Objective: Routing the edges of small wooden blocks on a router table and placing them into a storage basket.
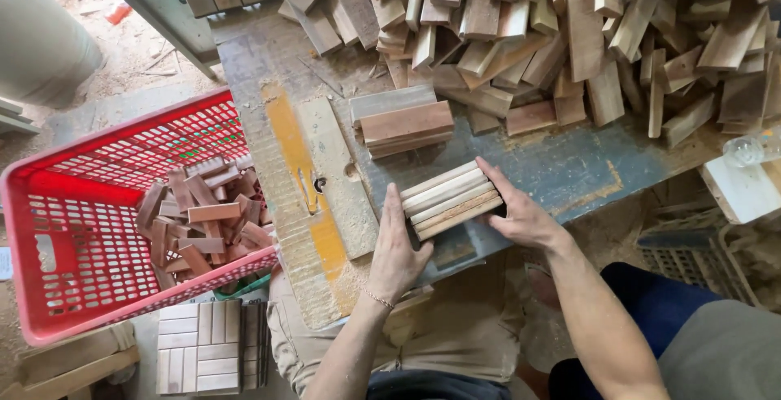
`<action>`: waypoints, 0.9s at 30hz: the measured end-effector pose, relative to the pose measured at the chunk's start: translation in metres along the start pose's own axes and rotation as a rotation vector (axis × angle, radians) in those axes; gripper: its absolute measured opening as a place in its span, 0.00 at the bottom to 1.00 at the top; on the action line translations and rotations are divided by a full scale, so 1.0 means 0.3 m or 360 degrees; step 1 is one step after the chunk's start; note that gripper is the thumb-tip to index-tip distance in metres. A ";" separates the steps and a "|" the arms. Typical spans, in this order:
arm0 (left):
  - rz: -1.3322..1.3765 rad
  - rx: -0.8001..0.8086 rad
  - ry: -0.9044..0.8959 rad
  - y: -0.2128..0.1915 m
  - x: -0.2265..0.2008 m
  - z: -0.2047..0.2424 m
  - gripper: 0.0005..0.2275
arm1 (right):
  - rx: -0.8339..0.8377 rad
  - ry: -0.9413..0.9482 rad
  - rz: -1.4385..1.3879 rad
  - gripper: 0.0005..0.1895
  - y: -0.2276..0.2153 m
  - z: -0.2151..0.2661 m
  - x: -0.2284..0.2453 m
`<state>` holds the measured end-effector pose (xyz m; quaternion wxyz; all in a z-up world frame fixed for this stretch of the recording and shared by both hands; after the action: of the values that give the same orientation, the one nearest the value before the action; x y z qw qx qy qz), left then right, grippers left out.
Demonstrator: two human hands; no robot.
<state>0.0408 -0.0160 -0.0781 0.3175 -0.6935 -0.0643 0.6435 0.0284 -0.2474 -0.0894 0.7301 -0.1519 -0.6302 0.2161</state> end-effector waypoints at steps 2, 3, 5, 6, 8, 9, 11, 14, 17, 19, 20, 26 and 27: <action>0.0156 -0.0008 -0.0067 -0.046 -0.006 -0.010 0.52 | -0.0046 0.0043 -0.0185 0.57 -0.019 -0.001 0.023; 0.0312 -0.0014 -0.0139 -0.068 -0.004 -0.011 0.52 | -0.0089 0.0089 -0.0371 0.60 -0.028 0.001 0.032; 0.0581 -0.0033 -0.0298 -0.104 0.010 -0.033 0.51 | -0.0164 0.0137 -0.0421 0.56 -0.048 -0.012 0.034; 0.0853 -0.0046 -0.0474 -0.115 0.025 -0.026 0.50 | -0.0231 0.0203 -0.0473 0.53 -0.055 -0.005 0.031; 0.0468 -0.0060 -0.0583 -0.141 -0.020 -0.071 0.41 | -0.0259 0.0359 -0.0378 0.47 -0.053 -0.050 0.103; 0.0078 -0.0067 -0.0670 -0.158 -0.040 -0.093 0.36 | -0.0301 0.0505 -0.0280 0.44 -0.056 -0.070 0.133; -0.0138 -0.0066 -0.0735 -0.142 -0.032 -0.130 0.31 | -0.0354 0.0658 -0.0058 0.41 -0.041 -0.108 0.158; -0.0283 -0.0062 -0.0851 -0.132 -0.011 -0.151 0.27 | -0.0437 0.0814 0.0184 0.35 -0.021 -0.124 0.135; -0.0064 -0.0124 -0.0865 -0.131 -0.018 -0.179 0.29 | -0.0521 0.0721 0.0170 0.29 -0.002 -0.162 0.148; 0.0069 -0.0160 -0.0856 -0.124 -0.013 -0.191 0.31 | -0.0559 0.0663 0.0123 0.27 0.012 -0.192 0.149; 0.0125 -0.0229 -0.0811 -0.125 -0.002 -0.195 0.32 | -0.0611 0.0635 0.0094 0.26 0.017 -0.209 0.140; 0.0329 -0.0387 -0.0366 -0.153 -0.058 -0.115 0.35 | -0.0680 0.0339 0.0098 0.42 0.044 -0.094 0.340; 0.0391 -0.0373 -0.0264 -0.161 -0.081 -0.101 0.34 | -0.0741 0.0129 0.0181 0.41 0.052 -0.080 0.347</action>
<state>0.0807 -0.0007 -0.0329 0.1471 -0.6730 -0.0796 0.7205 0.0618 -0.1800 -0.0121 0.6867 -0.3600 -0.6237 0.0995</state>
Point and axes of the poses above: each hand's wrist, its own z-axis away from the middle knuckle, its own y-axis out of the palm, x = y × z, the point moved 5 cm from there along -z, towards the middle knuckle, and after that the axes turned 3 degrees about -x, right-handed, at the moved point
